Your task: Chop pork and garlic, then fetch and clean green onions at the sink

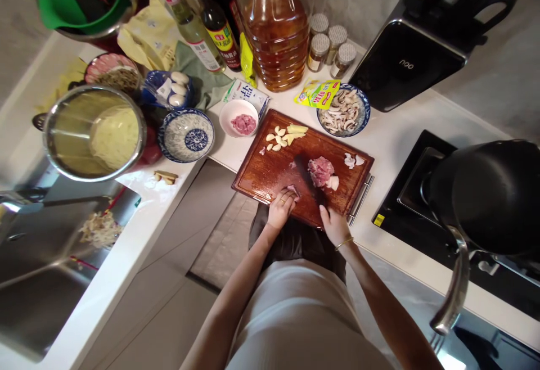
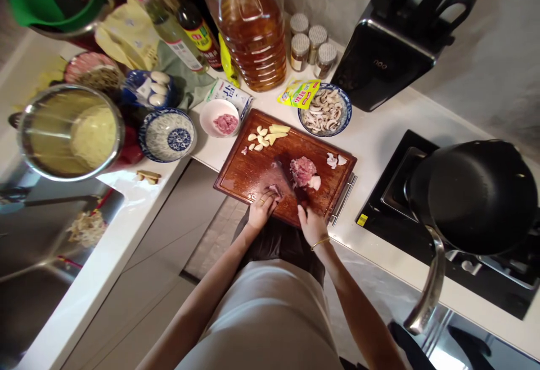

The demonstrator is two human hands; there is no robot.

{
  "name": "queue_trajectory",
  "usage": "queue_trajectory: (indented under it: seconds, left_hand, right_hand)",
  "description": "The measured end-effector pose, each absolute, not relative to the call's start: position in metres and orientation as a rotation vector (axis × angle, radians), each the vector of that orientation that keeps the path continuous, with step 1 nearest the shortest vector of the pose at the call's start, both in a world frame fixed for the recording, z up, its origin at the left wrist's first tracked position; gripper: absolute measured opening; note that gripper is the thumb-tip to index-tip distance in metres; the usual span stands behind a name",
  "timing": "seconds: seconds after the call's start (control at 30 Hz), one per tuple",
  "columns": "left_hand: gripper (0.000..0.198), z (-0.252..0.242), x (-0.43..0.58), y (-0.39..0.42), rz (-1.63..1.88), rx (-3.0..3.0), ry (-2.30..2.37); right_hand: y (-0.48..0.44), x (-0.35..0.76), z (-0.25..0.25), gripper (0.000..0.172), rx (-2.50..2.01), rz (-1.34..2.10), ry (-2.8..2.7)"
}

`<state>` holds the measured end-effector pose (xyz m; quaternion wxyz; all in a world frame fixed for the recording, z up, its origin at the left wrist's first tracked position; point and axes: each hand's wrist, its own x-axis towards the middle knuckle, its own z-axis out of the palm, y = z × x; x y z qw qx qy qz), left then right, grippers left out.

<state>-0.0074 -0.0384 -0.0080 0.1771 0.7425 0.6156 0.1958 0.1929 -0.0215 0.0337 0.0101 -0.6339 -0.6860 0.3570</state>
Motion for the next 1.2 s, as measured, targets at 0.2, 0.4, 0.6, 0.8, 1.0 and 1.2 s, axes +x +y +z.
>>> queue_trajectory:
  seconds: [0.2,0.4,0.6,0.8,1.0,1.2]
  left_hand:
    - [0.019,-0.008,-0.007,-0.038,0.559,2.126,1.743]
    - [0.018,-0.01,-0.007,-0.038,0.579,2.121,1.775]
    - [0.017,-0.014,-0.008,-0.039,0.566,2.12,1.805]
    - [0.017,-0.014,-0.005,-0.038,0.569,2.125,1.811]
    - [0.021,-0.006,-0.007,-0.039,0.548,2.163,1.727]
    - [0.028,-0.002,-0.012,-0.049,0.53,2.207,1.67]
  right_hand:
    - [-0.035,0.164,0.048,0.046,-2.065,1.068,-2.393]
    - [-0.037,0.164,0.045,0.046,-2.045,1.138,-2.424]
    - [-0.028,0.148,0.044,0.046,-2.084,1.127,-2.411]
    - [-0.041,0.157,0.04,0.047,-2.098,1.097,-2.422]
    - [-0.012,0.176,0.02,0.052,-1.976,1.292,-2.147]
    - [-0.007,0.213,0.013,0.071,-2.032,1.513,-1.751]
